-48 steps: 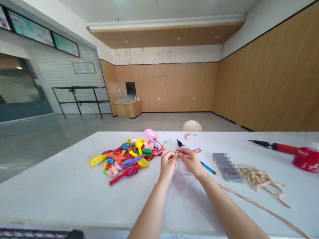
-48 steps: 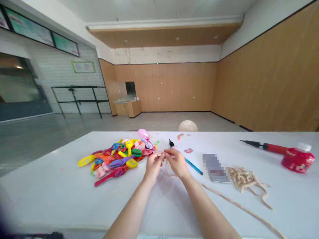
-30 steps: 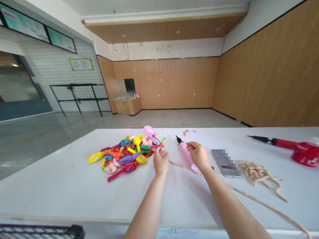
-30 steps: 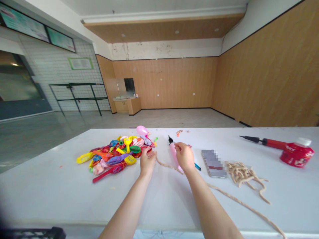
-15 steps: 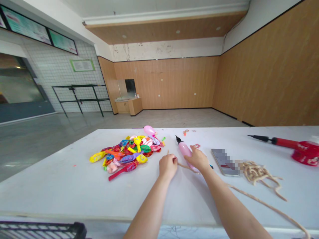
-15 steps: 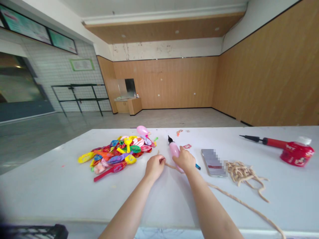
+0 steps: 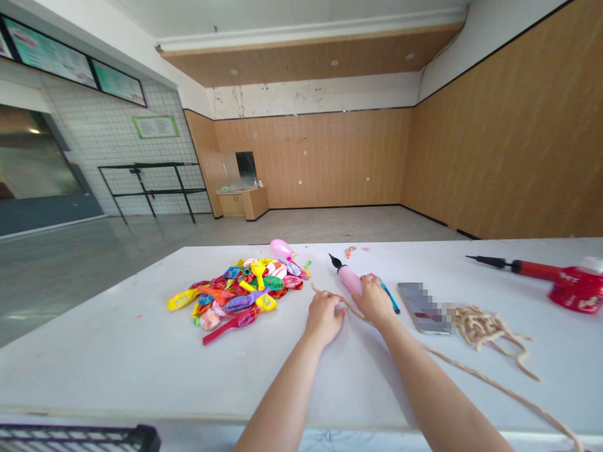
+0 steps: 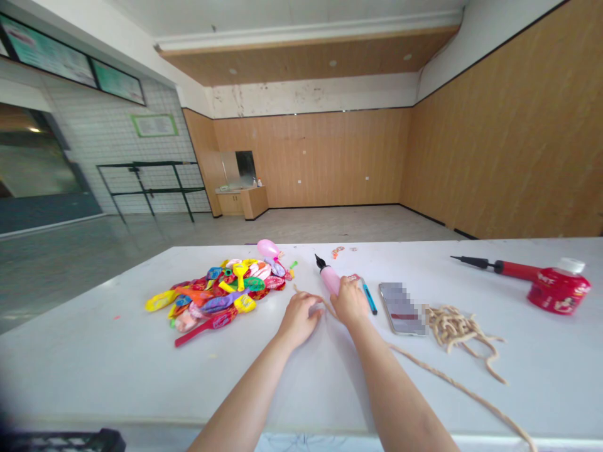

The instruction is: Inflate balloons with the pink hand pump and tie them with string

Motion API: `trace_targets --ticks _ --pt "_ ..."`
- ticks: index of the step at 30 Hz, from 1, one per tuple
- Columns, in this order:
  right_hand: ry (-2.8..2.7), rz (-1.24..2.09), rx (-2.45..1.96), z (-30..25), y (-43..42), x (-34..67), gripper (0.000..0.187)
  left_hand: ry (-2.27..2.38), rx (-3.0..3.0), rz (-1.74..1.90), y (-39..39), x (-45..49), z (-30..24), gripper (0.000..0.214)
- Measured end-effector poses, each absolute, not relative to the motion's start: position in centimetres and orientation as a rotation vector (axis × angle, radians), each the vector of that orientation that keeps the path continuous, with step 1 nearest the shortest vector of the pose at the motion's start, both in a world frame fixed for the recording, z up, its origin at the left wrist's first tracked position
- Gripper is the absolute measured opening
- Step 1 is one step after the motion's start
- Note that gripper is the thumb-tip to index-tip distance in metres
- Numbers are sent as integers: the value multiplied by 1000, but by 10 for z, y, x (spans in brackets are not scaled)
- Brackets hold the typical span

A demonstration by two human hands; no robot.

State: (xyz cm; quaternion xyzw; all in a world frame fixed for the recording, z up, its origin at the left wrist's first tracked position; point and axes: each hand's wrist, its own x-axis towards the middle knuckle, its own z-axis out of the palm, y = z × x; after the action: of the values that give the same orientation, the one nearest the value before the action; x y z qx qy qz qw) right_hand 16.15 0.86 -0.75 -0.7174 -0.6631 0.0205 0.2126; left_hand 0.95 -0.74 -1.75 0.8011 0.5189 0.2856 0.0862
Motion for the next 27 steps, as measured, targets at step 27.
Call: trace_targets --ticks 27 --pt "-950 1459 -989 11 -8 145 30 1747 2297 991 -6 -1 -1 20"
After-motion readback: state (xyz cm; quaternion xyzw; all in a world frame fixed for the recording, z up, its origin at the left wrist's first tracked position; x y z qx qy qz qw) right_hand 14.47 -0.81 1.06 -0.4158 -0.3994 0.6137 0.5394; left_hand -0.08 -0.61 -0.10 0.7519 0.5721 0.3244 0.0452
